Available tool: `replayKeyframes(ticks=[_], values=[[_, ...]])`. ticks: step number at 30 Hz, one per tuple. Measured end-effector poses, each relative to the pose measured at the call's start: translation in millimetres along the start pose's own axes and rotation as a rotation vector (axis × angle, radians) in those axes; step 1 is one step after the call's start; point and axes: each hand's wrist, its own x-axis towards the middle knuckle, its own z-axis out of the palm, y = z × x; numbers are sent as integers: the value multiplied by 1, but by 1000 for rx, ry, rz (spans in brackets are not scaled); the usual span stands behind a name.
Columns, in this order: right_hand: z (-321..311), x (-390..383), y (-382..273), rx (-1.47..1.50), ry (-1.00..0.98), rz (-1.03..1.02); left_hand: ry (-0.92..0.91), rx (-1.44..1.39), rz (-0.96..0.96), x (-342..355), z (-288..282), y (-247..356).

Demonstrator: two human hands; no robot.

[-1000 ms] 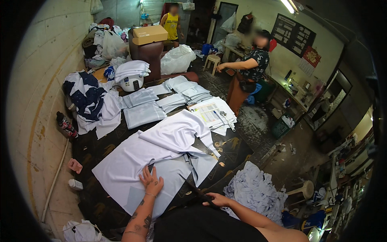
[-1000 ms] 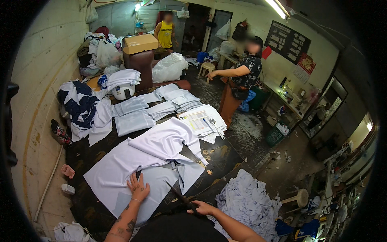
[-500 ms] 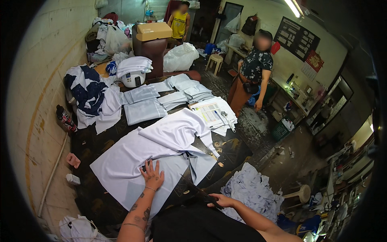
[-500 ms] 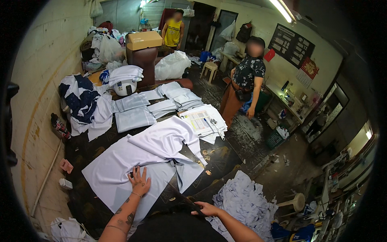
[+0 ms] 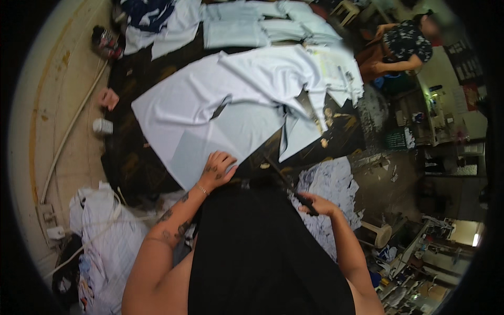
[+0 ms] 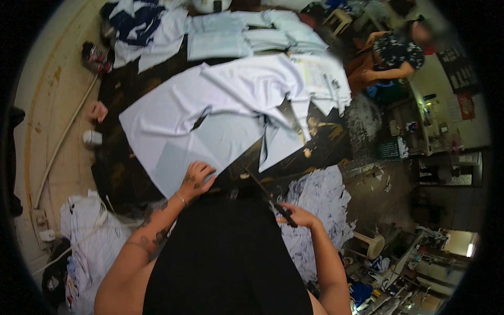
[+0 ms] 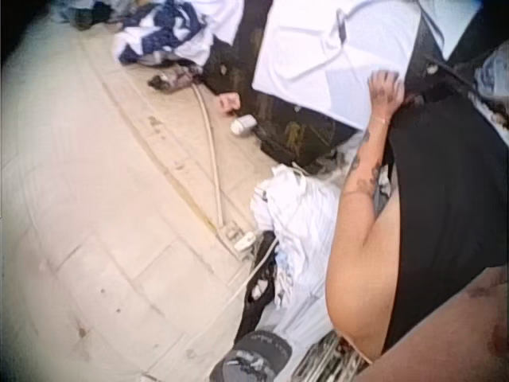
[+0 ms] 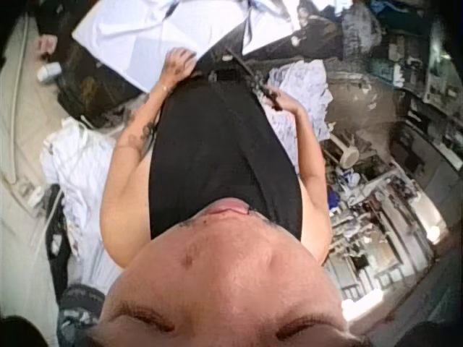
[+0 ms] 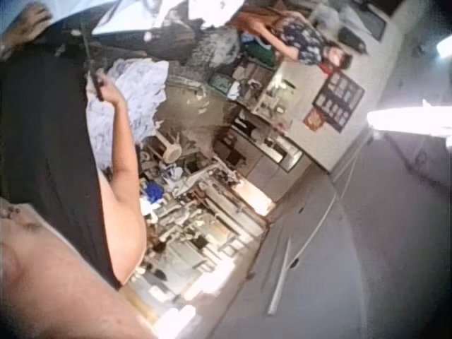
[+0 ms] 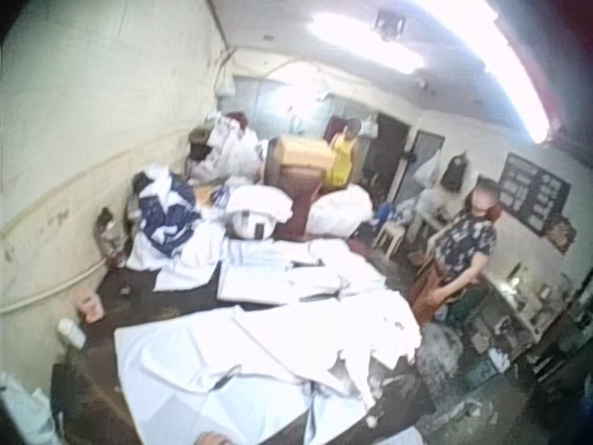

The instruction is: The person uses shears to cut a large white fabric sheet on a cluttered work table. They repeatedly trim edges, fold and unfold the fabric, and handle smaller cut pieces while other workers are visible in the background.

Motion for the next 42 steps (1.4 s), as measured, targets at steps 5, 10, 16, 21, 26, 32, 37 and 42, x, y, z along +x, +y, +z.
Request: replayKeyframes(ticks=[5,10,16,21,26,32,37,42], values=[[14,20,-24,-32,-64,16,72,68,44,-8,9,7],[44,53,-81,-38,-81,-1,155,87,26,-6,12,4],[75,76,-131,-139,-5,19,184,132,5,-14,15,7],[87,69,-140,-69,134,72,221,172,-30,-20,22,10],[85,62,-151,-96,123,114,229,164,-65,-26,29,8],[85,97,-159,-262,139,8,191,172,-105,-31,28,10],[80,102,-175,-225,76,50,215,159,-109,-34,28,10],[88,127,-202,-151,119,4,204,173,-116,-35,31,11]])
